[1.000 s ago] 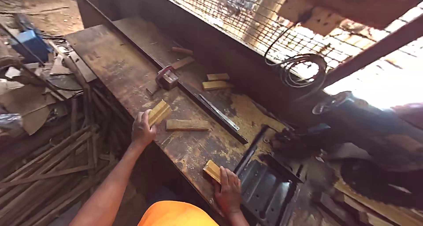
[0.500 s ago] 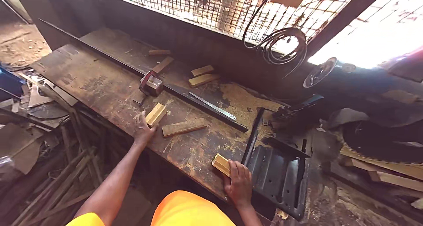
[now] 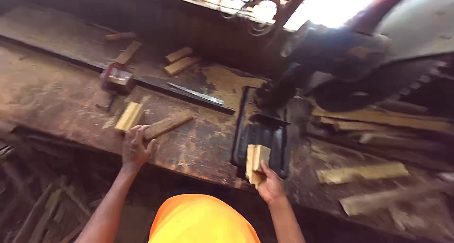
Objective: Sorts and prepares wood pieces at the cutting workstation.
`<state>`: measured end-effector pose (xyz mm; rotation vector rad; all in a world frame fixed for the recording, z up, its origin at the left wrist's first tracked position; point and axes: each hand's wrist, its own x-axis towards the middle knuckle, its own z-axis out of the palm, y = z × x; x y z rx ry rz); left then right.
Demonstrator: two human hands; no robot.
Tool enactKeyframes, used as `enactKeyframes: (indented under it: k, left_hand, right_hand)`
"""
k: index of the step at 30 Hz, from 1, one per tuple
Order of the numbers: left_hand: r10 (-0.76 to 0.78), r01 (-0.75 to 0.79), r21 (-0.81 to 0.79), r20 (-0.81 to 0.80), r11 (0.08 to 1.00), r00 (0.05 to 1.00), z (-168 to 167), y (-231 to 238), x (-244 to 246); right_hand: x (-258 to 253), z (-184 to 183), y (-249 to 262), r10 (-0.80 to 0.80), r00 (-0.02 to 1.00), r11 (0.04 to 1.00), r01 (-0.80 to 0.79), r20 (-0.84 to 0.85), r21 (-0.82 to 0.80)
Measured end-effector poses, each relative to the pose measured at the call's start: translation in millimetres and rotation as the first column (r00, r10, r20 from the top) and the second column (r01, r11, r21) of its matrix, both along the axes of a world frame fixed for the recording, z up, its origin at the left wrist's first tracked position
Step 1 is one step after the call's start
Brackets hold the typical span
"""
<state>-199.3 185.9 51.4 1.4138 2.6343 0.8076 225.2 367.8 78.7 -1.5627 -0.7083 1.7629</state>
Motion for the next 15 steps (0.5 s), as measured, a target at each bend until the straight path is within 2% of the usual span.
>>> enactKeyframes:
  k: [2,4,7,9,12,13,15]
  left_hand:
    - [-0.089,0.094,-0.132,0.040,0.987,0.995,3.8,23.7,5.7]
    - [-0.119,0.127,-0.204,0.051,0.971,0.992,2.4,40.9,11.0]
    - [-0.121,0.121,-0.228,0.013,0.966,0.993,0.8,51.2,6.5]
    - [-0.131,0.144,-0.217,0.076,0.965,0.989,1.2,48.9,4.0]
    - [-0.099,0.134,-0.078,0.350,0.988,0.932,-0.9,50.8,18.4]
    - [-0.080,0.089,0.005,0.487,0.996,0.870,-7.1,51.8,22.8]
    - [-0.101,-0.019,0.156,0.724,0.988,0.682,-29.5,54.9,24.7]
  right_hand:
    - [16.3,11.8,-4.9,-0.069,0.983,0.994,0.053,-0.171,-0.099]
    - [34.6,13.0,-10.0,-0.027,0.943,0.993,-0.012,-0.332,-0.114]
    - [53.1,14.6,-12.7,0.003,0.854,0.998,-0.034,-0.521,-0.049]
    - [66.3,12.1,-16.4,-0.016,0.807,1.000,-0.001,-0.590,-0.028]
    - [95.5,12.7,-22.7,-0.051,0.839,0.999,0.038,-0.541,-0.035]
    - [105.0,15.3,-25.3,-0.068,0.873,0.998,0.050,-0.483,-0.050]
    - [124.4,19.8,-29.4,-0.074,0.950,0.997,0.059,-0.303,-0.057]
